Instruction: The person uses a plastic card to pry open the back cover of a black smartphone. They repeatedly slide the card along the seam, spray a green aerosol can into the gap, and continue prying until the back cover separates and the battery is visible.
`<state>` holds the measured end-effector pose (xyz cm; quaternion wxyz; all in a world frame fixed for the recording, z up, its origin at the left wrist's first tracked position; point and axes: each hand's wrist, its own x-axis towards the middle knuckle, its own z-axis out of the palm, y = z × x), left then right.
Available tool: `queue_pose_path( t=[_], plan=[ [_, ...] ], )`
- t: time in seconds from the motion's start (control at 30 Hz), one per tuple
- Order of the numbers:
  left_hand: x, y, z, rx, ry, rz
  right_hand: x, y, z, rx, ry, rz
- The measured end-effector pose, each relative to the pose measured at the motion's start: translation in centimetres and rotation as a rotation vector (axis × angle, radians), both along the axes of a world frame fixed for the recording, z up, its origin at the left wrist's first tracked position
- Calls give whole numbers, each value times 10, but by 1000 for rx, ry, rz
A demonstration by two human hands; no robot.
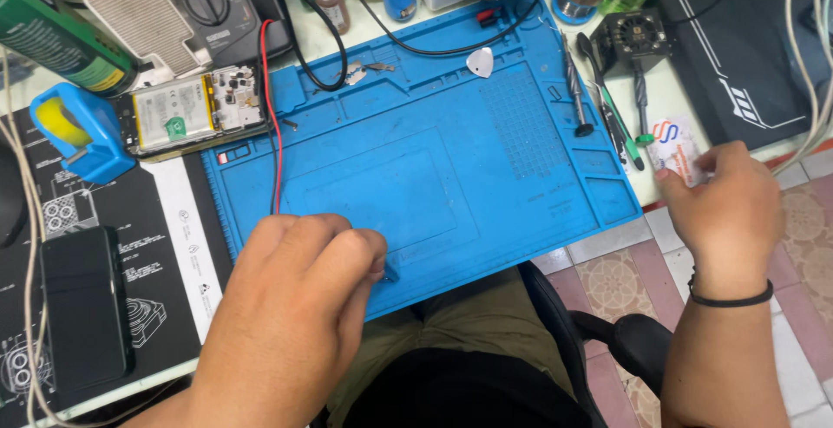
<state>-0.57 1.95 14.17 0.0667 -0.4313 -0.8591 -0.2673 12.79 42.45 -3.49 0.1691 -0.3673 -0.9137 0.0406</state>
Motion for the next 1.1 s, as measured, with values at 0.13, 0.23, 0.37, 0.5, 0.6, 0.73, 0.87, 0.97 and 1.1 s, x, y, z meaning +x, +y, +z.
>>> queue_pose_path(
  t=[0.13,0.23,0.37,0.5,0.6,0.73,0.87,0.97,1.1],
  plan=[
    [0,2,-2,-3,-11,11,7,17,4,-315,138,25],
    [0,0,0,-7,-43,8,13,7,15,-753,487,124],
    [-2,-3,3,50,-66,-35,15,-53,39,-1137,840,378],
    [-5,-1,4,37,-79,-48,-10,-141,57,-1278,706,584],
    [-3,0,4,41,-78,-36,-40,-190,65,-1501,608,617],
    [-1,-1,3,35,-58,-13,-62,-223,73,-1408,796,874],
    [1,-3,1,77,-37,2,-67,-231,71,-1332,822,869],
    [1,-6,-3,102,-24,-6,-66,-228,69,-1246,801,861],
    [-2,-12,-13,296,-141,44,-68,-222,74,-1240,746,874]
  ],
)
